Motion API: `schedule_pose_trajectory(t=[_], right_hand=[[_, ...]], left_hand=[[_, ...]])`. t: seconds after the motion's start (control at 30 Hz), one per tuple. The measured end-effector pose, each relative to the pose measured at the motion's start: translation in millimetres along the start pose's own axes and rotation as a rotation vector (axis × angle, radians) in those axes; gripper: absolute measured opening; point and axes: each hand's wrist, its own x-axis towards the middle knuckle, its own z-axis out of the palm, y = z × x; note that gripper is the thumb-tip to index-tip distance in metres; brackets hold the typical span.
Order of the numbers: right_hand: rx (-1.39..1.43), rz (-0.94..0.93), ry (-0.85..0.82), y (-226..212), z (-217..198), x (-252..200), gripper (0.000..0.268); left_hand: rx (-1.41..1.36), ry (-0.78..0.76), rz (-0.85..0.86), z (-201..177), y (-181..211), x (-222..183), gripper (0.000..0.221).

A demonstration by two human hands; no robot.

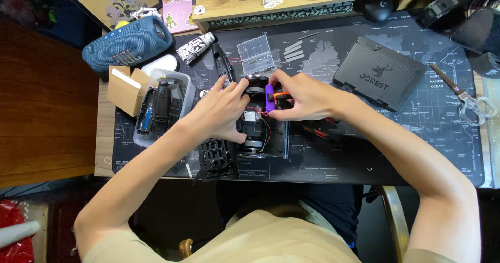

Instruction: Repair an electronic device by removing screws with a screwdriver and adjusting internal components.

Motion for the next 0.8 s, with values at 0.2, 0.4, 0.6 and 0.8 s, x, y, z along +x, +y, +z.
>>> schedule_pose_trajectory(t=[0.2, 0.4, 0.6, 0.8], right_hand=[[-0.113, 0.017, -0.095, -8.7, -13.3, -4.3, 0.068], [-0.136, -0.003, -0.082, -6.7, -13.0, -1.2, 0.073], [-0.226, -0.011, -0.016, -6.3, 2.1, 0.6, 0.075], [-0.182, -0.028, 0.201, -9.0, 27.8, 0.6, 0.078]], left_hand=[[-0.366, -0.082, -0.027, -57.6, -11.5, -16.3, 0.065], [-0.586, 0.348, -0.136, -49.0, -24.4, -45.9, 0.027], [-0.712, 0.404, -0.113, -20.2, -29.2, -41.4, 0.024], [-0.72, 0.391, -0.001, -3.8, -1.0, -27.1, 0.039]])
